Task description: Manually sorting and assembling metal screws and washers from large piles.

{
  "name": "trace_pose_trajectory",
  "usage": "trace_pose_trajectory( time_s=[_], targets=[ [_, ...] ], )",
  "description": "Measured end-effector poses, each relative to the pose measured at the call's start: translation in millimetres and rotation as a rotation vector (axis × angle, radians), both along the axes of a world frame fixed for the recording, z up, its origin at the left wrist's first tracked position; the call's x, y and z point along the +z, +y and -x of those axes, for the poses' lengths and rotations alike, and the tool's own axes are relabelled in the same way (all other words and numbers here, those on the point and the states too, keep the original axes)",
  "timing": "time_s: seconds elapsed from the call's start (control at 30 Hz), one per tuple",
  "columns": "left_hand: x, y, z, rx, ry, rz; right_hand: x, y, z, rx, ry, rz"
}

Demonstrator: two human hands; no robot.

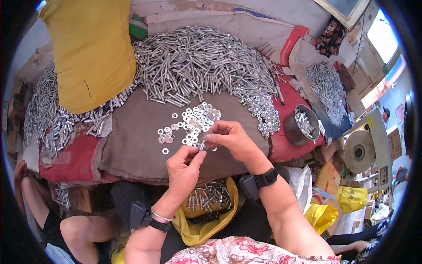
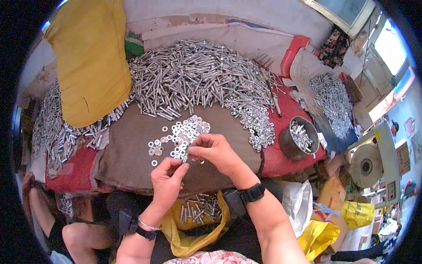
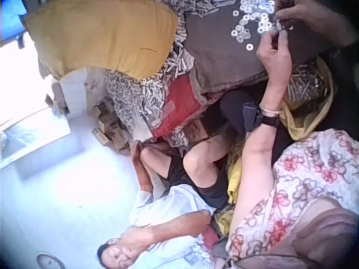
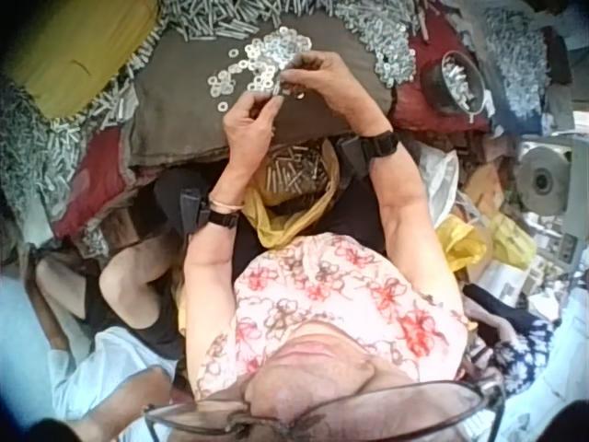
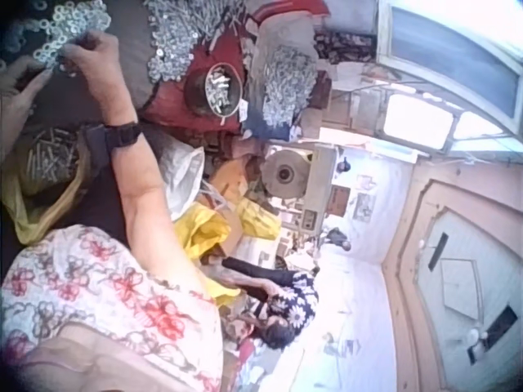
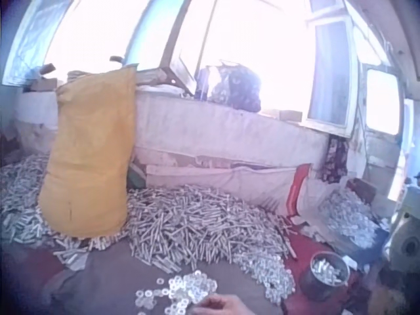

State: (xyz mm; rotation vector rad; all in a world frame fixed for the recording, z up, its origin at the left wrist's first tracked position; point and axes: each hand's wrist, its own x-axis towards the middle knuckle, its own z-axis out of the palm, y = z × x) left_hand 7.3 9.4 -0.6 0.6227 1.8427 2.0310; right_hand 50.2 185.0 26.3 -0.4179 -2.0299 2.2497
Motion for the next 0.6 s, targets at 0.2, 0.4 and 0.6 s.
trace_pose_trajectory(
  time_s=[0.2, 0.4, 0.6],
  targets=[
    [13, -5, 8, -0.147, -0.446, -0.076, 7, -5, -3, 0.022, 0.098, -0.120],
    [2, -7, 8, -0.036, 0.402, 0.082, 17, -6, -8, 0.111, 0.020, -0.202],
    [14, -8, 12, -0.192, -0.305, 0.024, 22, -11, -11, 0.054, 0.065, -0.332]
  ],
)
